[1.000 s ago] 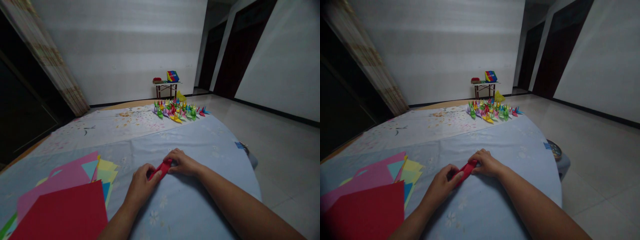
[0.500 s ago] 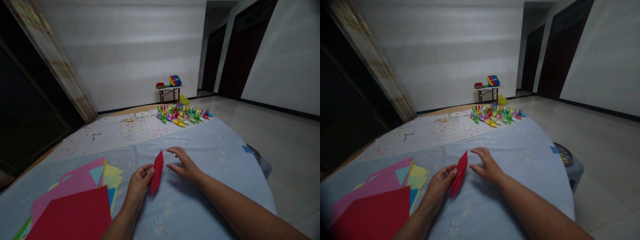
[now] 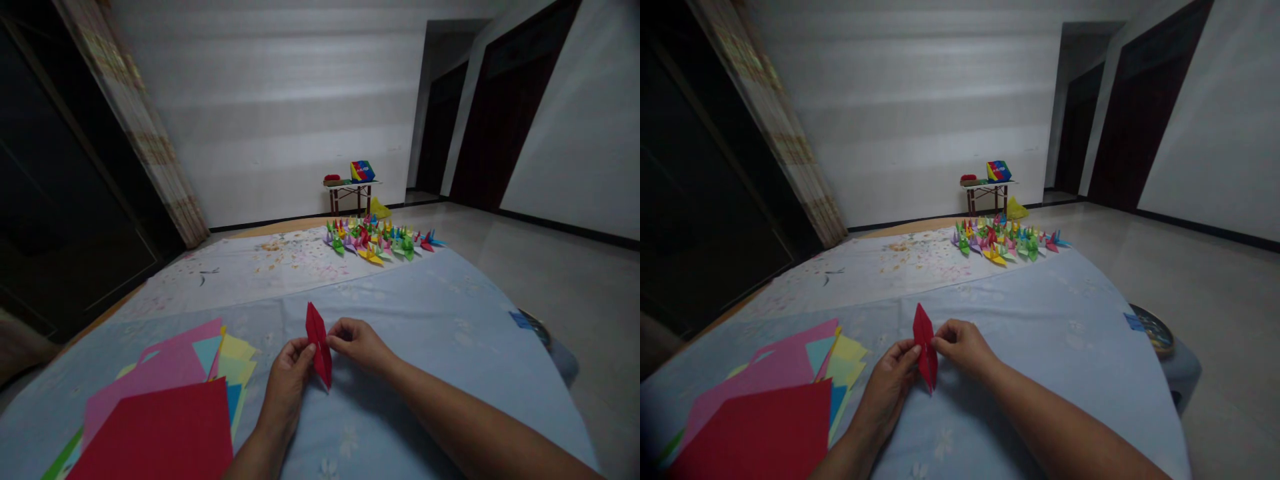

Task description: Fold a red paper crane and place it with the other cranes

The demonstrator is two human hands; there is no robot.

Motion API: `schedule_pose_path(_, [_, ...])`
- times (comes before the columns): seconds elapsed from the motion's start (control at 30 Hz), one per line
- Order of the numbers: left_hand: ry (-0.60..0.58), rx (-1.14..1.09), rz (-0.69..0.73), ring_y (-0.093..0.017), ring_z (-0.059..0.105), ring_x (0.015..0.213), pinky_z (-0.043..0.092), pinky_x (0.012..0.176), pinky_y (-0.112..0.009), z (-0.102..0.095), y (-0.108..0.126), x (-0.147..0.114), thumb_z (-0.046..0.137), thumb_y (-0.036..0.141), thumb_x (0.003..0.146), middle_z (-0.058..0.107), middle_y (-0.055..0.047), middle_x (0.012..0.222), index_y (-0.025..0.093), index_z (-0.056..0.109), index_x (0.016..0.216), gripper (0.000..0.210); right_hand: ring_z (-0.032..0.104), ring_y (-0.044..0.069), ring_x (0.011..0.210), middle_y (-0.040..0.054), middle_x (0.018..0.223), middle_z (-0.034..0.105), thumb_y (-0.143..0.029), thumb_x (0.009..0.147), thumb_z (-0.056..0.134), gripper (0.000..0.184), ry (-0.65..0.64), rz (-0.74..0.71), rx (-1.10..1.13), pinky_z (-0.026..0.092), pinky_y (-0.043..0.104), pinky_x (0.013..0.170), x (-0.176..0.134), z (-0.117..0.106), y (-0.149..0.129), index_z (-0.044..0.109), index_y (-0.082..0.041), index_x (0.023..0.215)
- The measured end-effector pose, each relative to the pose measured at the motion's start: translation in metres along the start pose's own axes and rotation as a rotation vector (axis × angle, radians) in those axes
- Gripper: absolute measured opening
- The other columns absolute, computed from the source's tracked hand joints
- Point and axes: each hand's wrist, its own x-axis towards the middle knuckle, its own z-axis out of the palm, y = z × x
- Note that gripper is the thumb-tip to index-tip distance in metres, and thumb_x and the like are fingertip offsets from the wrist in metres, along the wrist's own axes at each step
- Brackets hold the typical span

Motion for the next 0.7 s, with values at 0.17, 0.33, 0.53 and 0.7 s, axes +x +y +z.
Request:
schedule_pose_path(0.17, [-0.004, -0.019, -0.009, -0.014, 0.062, 0.064, 0.049, 0.06, -0.025, -0.0011, -0.001, 0.0008, 0.075, 0.032, 0.057, 0.067, -0.002, 0.074, 0.014, 0.059, 0.08, 0.033, 0.043, 0.008, 0.052, -0.0046, 0.058, 0.05, -0.029, 0.069, 0.06, 0.016, 0.014, 0.014, 0.135, 0.034, 0.02, 0.05, -0.0008, 0.0085, 0.0016, 0.051, -0.016, 0.065])
schedule_pose_path(0.33, [-0.024, -0.034, -0.019, -0.012, 0.06, 0.063, 0.048, 0.061, -0.023, -0.0005, -0.0003, -0.001, 0.074, 0.029, 0.06, 0.065, 0.001, 0.072, 0.015, 0.058, 0.078, 0.028, 0.042, 0.008, 0.052, -0.0049, 0.057, 0.049, -0.032, 0.069, 0.06, 0.019, -0.003, 0.018, 0.198, 0.033, 0.02, 0.05, -0.003, 0.0093, 0.0016, 0.05, -0.017, 0.066])
schedule_pose_path(0.53, [-0.052, -0.051, -0.046, -0.012, 0.061, 0.059, 0.047, 0.058, -0.023, 0.001, 0.0015, -0.0017, 0.073, 0.027, 0.061, 0.066, 0.0, 0.069, 0.015, 0.056, 0.078, 0.027, 0.043, 0.008, 0.052, -0.0043, 0.06, 0.052, -0.037, 0.066, 0.064, 0.025, -0.042, 0.03, 0.308, 0.034, 0.021, 0.051, -0.0024, 0.0085, 0.0023, 0.05, -0.017, 0.069])
schedule_pose_path(0.7, [-0.078, -0.04, -0.053, -0.013, 0.062, 0.059, 0.046, 0.059, -0.021, -0.0002, -0.0023, 0.0002, 0.072, 0.027, 0.063, 0.068, -0.001, 0.067, 0.014, 0.057, 0.08, 0.027, 0.042, 0.007, 0.051, -0.0047, 0.058, 0.05, -0.03, 0.067, 0.062, 0.018, -0.013, 0.014, 0.253, 0.033, 0.02, 0.049, -0.0029, 0.0082, 0.003, 0.05, -0.017, 0.067])
